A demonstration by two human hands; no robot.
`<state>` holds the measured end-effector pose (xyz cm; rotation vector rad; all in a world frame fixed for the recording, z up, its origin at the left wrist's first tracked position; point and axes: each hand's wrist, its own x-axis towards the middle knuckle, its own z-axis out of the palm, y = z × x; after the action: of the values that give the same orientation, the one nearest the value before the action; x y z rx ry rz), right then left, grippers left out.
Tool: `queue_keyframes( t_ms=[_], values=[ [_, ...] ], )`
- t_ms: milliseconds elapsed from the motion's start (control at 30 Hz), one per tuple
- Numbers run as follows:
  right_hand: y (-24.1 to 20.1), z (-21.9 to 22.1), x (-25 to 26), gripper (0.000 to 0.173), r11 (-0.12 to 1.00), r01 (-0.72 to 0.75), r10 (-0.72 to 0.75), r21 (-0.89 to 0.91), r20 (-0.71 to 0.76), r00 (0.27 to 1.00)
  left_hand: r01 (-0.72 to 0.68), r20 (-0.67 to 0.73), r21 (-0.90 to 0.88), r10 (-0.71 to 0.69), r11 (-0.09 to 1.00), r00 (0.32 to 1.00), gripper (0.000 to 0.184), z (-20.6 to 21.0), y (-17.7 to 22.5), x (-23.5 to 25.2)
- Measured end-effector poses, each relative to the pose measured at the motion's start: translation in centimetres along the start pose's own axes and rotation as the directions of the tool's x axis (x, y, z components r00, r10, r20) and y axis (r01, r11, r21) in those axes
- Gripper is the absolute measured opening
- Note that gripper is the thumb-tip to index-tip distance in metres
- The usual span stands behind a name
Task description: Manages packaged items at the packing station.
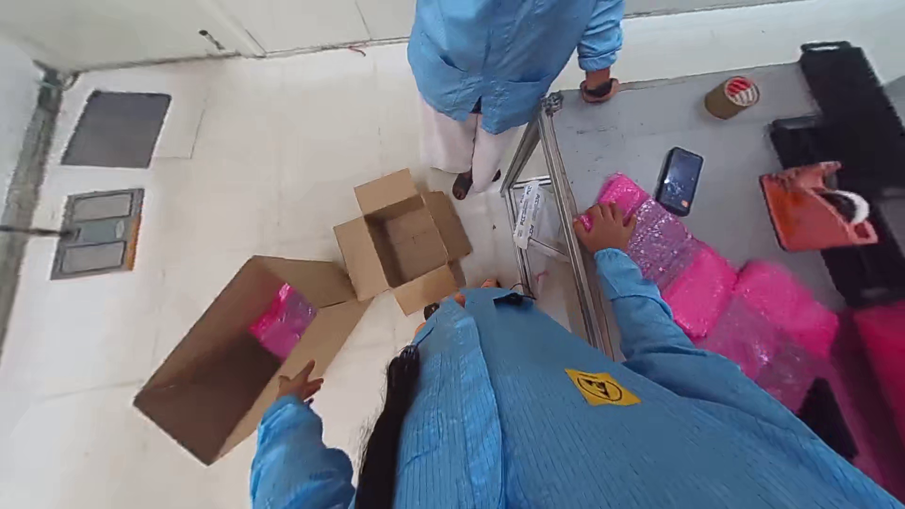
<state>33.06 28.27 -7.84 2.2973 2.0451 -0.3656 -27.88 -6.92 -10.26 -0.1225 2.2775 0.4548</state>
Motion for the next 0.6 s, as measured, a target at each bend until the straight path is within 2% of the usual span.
queue_keyframes(
  t_ms=[67, 267, 467, 533, 600],
  values=[
    [0.1, 0.6, -1.1, 0.063, 1.0, -0.022, 0.022, 0.0, -0.023, 0.999, 0.052, -0.027, -0.017, -0.052, 0.999, 0.998, 0.083, -1.2, -0.3, 0.6],
    [-0.4, 0.1, -0.7, 0.06, 0.996, -0.085, 0.084, -0.009, -0.041, 0.996, 0.022, -0.095, -0.077, -0.03, 0.997, 0.995, 0.084, -3.8, 0.6, 3.4],
    [-1.7, -0.6, -0.1, 0.058, 0.986, -0.167, 0.167, 0.014, 0.016, 0.986, 0.066, -0.102, -0.099, -0.076, 0.993, 0.992, 0.082, -3.4, 1.0, 5.0],
    [-2.0, -0.8, 0.3, 0.059, 0.983, -0.178, 0.177, 0.033, 0.027, 0.984, 0.047, -0.076, -0.079, -0.053, 0.996, 0.996, 0.078, -2.8, 1.9, 3.4],
    [-2.3, -1.1, 0.7, 0.059, 0.981, -0.183, 0.18, 0.063, 0.047, 0.983, 0.038, -0.028, -0.048, -0.039, 0.998, 0.999, 0.068, -1.9, 6.0, -3.6]
  ],
)
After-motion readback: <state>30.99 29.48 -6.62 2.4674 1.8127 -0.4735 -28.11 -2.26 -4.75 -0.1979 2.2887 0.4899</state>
